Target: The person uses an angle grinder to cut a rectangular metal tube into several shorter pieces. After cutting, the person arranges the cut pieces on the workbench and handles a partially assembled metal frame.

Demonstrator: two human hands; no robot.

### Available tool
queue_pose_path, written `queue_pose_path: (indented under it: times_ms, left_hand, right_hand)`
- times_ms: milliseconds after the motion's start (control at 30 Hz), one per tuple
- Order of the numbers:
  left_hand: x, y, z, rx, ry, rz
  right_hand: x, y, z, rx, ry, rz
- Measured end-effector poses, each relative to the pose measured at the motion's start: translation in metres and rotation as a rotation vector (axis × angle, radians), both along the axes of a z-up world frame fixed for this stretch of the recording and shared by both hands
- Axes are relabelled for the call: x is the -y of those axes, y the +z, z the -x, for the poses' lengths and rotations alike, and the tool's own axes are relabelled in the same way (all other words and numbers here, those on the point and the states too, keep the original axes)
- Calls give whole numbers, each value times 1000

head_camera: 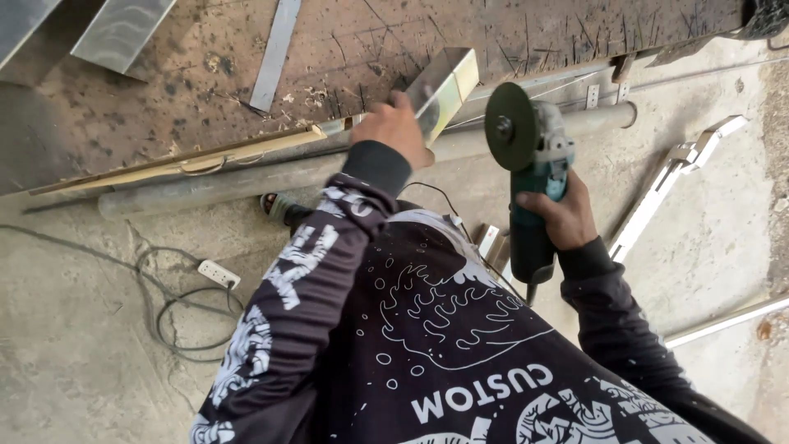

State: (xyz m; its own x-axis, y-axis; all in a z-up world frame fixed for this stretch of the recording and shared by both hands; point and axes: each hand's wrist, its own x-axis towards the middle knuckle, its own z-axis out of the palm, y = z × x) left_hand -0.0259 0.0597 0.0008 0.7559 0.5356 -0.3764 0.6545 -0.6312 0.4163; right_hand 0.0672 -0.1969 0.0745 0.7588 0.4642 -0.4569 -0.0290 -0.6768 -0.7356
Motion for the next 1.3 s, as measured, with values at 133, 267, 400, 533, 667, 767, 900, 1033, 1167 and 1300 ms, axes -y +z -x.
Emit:
queue_pose_path:
  times_ms: [133,267,400,533,667,767,900,1033,1167,1300]
  left_hand:
    - [-41,20,27,-23,-64,261]
    - [-59,21,29,-98,-56,407]
    - [-42,21,25,169,-90,208]
    - [-11,-25,1,274,-149,-297]
    - [-6,-33,-8,226,-80,-214]
    - [-3,-27,-5,145,-74,-42]
    - [14,-11,7,53,18,188]
    - [36,-27,25,101,60,264]
    - [47,-39,27,209,11,191]
    - [48,-45,26,230,0,142]
  right_hand:
    - [22,-19,-1,-40,-67,-35]
    - [29,-30,-2,-89,-121,-49]
    - [38,-38,2,-99,-156,-23]
    - [23,-30,0,-61,-124,-44]
    - [-1,-20,-13,-40,-84,-51]
    - [-8,-18,-10,-47,-72,-24]
    - [-14,-8,-10,-75,-80,22]
    - [-16,-3,-6,-107,-69,90]
    - [-21,3,-4,-124,-31,154]
    - [-28,13,-5,-112,0,236]
